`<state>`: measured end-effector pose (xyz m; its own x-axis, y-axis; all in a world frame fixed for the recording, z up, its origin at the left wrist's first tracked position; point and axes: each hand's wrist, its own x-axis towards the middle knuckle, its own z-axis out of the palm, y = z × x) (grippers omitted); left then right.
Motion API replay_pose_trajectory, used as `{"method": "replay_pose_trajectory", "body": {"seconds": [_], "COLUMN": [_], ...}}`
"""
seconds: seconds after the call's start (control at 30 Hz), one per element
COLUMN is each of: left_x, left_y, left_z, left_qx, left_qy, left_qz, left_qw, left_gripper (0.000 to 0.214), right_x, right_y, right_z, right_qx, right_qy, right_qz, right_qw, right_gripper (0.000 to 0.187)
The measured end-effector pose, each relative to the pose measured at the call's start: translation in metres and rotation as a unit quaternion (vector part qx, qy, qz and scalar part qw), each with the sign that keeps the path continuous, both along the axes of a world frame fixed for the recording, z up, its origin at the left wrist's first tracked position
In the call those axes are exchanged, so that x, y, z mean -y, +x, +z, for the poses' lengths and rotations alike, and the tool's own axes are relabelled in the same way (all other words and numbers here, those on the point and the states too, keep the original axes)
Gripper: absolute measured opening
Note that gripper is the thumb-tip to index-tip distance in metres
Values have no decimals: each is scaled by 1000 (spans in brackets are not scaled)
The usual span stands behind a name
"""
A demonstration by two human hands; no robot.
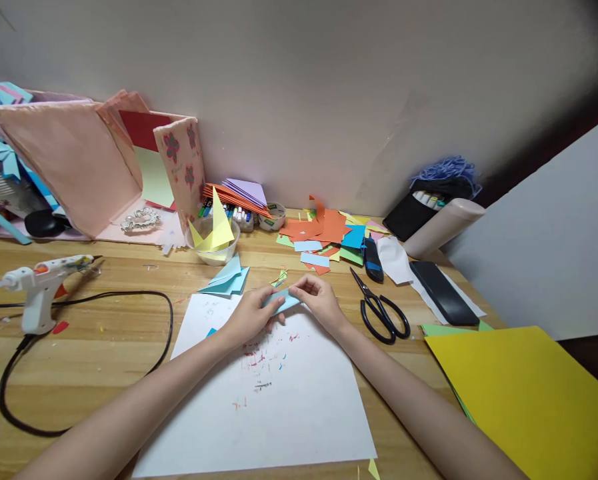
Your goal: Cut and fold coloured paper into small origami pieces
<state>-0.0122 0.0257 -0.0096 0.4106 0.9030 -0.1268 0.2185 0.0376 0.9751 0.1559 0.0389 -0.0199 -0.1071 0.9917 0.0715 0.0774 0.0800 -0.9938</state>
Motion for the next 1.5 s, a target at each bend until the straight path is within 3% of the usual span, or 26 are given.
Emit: {"method": "replay_pose_trajectory", "body": {"seconds": [0.27,0.5,0.6,0.83,1.2,1.5], "left_x": [1,1,3,6,5,6], "left_y": [-2,-3,-2,-2,-2,-2], "left_z": [0,-2,-2,-2,-1,-3], "left_qx": [-76,-173,-174,-139,-222,-241], "left_qy": [96,224,236,253,269,295], "left_qz": [-27,5,-2,66,34,54], "left_qw": [992,959,956,955,937,923], "left_gripper": [38,33,29,27,32,33], "right_x": [0,2,4,9,7,8], "right_y": [0,-1,-1,0,1,0], "right_z": [-1,-2,-1,4,-2,-2], "right_qx": [0,10,6,65,81,65], "right_qy": [2,15,4,-8,20,10], "right_qz": [10,32,65,178,157,199], "right_qw": [1000,999,998,982,984,978], "right_gripper": [21,17,17,17,17,14]}}
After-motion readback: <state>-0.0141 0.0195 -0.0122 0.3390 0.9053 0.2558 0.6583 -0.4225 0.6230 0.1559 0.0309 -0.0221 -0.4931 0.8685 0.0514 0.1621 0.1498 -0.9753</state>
